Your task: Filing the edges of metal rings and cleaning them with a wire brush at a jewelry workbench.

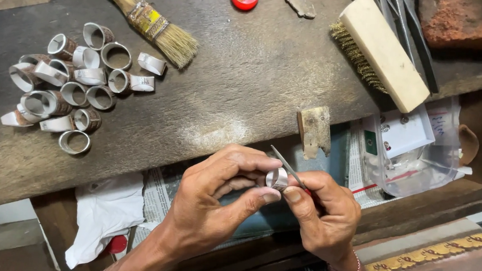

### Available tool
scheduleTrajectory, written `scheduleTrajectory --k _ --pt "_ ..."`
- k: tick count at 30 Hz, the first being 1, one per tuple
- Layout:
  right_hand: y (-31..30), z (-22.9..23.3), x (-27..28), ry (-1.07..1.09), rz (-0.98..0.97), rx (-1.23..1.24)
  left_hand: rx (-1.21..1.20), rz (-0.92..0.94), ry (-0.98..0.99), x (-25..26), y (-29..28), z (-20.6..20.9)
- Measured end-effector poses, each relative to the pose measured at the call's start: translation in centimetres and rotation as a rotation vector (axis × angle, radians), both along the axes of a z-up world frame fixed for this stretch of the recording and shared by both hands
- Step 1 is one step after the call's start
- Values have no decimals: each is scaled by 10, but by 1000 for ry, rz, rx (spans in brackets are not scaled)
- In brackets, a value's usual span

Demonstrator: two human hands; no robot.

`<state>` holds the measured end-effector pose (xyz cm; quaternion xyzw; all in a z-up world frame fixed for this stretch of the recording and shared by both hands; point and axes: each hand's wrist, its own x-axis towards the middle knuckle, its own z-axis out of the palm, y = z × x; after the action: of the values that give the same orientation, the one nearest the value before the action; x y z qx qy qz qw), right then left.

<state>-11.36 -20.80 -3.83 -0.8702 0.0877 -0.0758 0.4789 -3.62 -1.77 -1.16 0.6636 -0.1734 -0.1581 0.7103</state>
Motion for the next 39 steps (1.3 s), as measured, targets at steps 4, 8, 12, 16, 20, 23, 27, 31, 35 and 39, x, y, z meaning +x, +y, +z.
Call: scheduleTrajectory --k 4,8,12,16,20,23,27,31,35,39 --pt "0 0 -2 -58 8 -73 -22 -20 164 -3 0 3" --pt "2 -1 -2 -98 34 -98 -58 -30 276 -3 -3 2" --pt "2 -1 -2 -90 60 -120 -10 8 279 0 1 12" --pt "9 2 6 -75 24 -24 379 144 -635 14 11 25" --pt "11 8 18 -25 87 -17 752 239 -989 23 18 26" --pt "12 6 24 -118 180 -85 839 263 -997 25 17 20" --pt "11 2 24 -110 170 -65 753 267 -920 27 15 15" --pt "5 -4 25 -170 280 -64 707 322 -802 24 12 11" --pt "-1 -11 21 -250 353 38 663 347 -732 25 11 11" --pt "1 3 25 -243 382 25 664 349 -720 25 12 13"
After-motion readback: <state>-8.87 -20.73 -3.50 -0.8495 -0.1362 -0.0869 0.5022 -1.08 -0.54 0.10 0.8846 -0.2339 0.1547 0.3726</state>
